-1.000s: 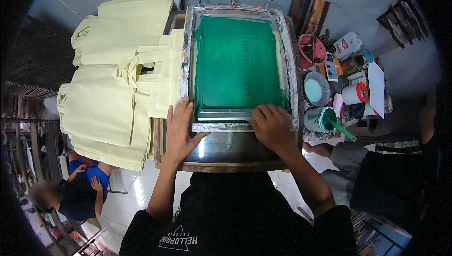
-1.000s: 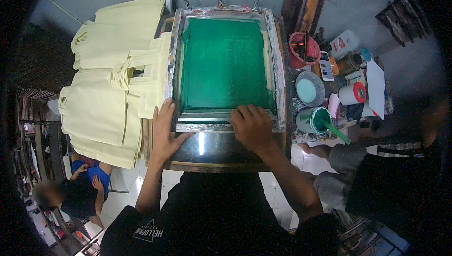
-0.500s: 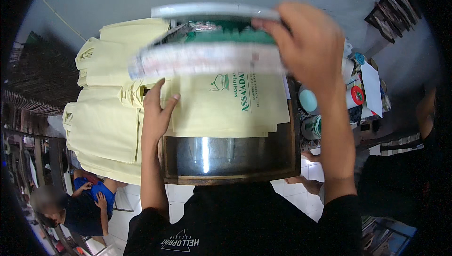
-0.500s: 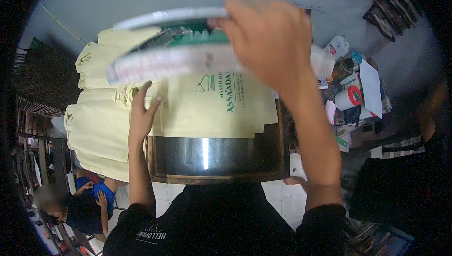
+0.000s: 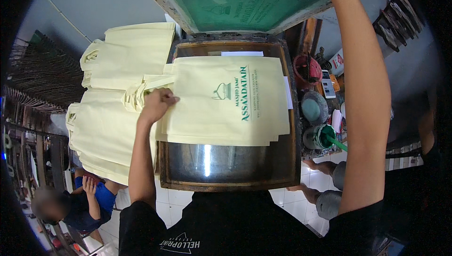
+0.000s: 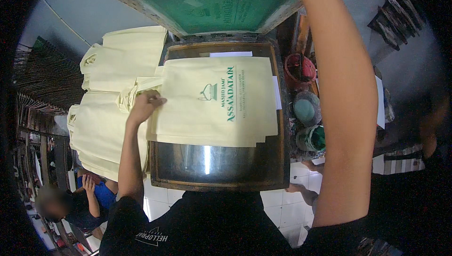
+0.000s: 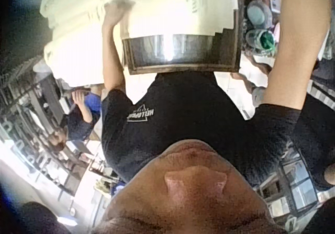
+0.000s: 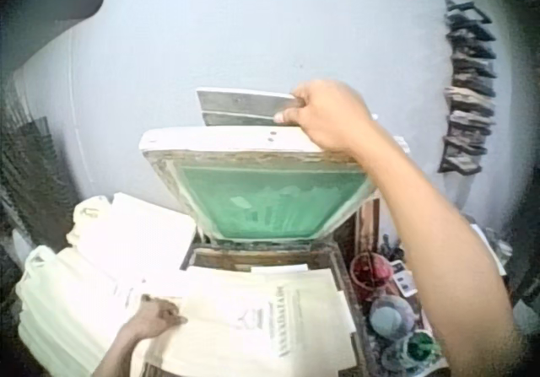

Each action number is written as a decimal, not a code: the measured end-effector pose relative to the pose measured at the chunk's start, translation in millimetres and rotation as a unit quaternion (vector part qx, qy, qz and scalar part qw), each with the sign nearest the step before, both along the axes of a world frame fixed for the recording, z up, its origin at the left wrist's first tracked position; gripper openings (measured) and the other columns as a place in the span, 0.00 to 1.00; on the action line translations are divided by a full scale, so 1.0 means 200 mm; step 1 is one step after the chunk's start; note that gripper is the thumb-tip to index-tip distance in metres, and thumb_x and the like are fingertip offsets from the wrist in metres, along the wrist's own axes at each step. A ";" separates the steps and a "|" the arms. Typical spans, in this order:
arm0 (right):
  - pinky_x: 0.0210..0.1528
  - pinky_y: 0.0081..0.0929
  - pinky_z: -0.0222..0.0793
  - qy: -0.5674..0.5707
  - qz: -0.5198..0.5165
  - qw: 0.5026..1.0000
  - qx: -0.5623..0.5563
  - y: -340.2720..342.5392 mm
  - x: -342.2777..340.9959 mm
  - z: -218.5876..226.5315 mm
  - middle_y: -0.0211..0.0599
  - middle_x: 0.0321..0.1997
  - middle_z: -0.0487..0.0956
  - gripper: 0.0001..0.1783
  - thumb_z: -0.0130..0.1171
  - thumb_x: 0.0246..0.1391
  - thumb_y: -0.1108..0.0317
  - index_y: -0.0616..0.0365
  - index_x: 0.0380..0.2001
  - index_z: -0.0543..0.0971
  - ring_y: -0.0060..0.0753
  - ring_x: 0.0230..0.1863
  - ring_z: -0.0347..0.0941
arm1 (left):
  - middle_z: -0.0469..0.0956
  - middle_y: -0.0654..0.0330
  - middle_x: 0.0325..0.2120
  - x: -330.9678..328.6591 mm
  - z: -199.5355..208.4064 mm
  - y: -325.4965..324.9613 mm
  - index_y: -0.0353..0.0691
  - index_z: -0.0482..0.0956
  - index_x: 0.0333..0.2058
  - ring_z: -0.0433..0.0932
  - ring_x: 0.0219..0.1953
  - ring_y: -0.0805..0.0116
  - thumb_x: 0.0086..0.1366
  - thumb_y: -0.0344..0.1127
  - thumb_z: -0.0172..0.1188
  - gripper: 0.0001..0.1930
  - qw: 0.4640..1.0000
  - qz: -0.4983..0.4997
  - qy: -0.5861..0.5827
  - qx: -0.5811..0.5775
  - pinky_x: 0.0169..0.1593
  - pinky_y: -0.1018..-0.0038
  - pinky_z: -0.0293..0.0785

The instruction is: The person performs a series of screen-printing cycles on fabric bags, placing each bag on the printing surface, pulling a squeegee across a green screen, and then moving the printed bag to a stack.

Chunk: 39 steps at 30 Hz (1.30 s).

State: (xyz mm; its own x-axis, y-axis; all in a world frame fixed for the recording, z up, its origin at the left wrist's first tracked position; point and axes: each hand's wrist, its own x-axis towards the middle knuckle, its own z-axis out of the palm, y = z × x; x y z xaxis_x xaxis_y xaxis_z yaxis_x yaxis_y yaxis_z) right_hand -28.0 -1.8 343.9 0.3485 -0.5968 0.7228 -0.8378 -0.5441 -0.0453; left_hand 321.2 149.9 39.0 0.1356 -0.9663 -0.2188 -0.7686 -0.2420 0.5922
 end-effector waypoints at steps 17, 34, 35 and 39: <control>0.45 0.46 0.75 0.023 0.018 0.999 -0.025 -0.25 -0.03 0.07 0.59 0.36 0.84 0.26 0.69 0.51 0.49 0.66 0.36 0.87 0.58 0.38 0.82 | 0.69 0.44 0.64 0.10 -0.03 0.05 0.38 0.66 0.67 0.66 0.66 0.44 0.65 0.47 0.67 0.36 0.963 0.034 -0.059 -0.260 0.69 0.53 0.59; 0.49 0.46 0.75 -0.009 0.055 0.998 -0.017 -0.25 -0.03 0.04 0.56 0.41 0.85 0.22 0.70 0.52 0.52 0.62 0.38 0.88 0.58 0.44 0.82 | 0.31 0.44 0.77 -1.46 -0.32 -0.61 0.56 0.46 0.76 0.23 0.77 0.38 0.50 0.81 0.60 0.62 0.963 -0.215 -0.163 0.013 0.70 0.27 0.23; 0.49 0.46 0.75 -0.004 0.056 0.998 -0.010 -0.24 -0.02 0.04 0.56 0.41 0.85 0.22 0.70 0.52 0.52 0.61 0.38 0.88 0.57 0.45 0.82 | 0.32 0.44 0.77 -1.47 -0.32 -0.62 0.56 0.47 0.76 0.23 0.77 0.38 0.49 0.81 0.61 0.63 0.965 -0.209 -0.160 0.018 0.70 0.27 0.23; 0.50 0.46 0.75 0.003 0.065 0.998 0.005 -0.19 -0.02 0.05 0.54 0.41 0.85 0.21 0.70 0.52 0.52 0.60 0.38 0.88 0.56 0.45 0.82 | 0.33 0.43 0.77 -1.49 -0.30 -0.65 0.54 0.49 0.76 0.23 0.77 0.38 0.47 0.80 0.64 0.64 0.967 -0.189 -0.166 0.034 0.69 0.26 0.25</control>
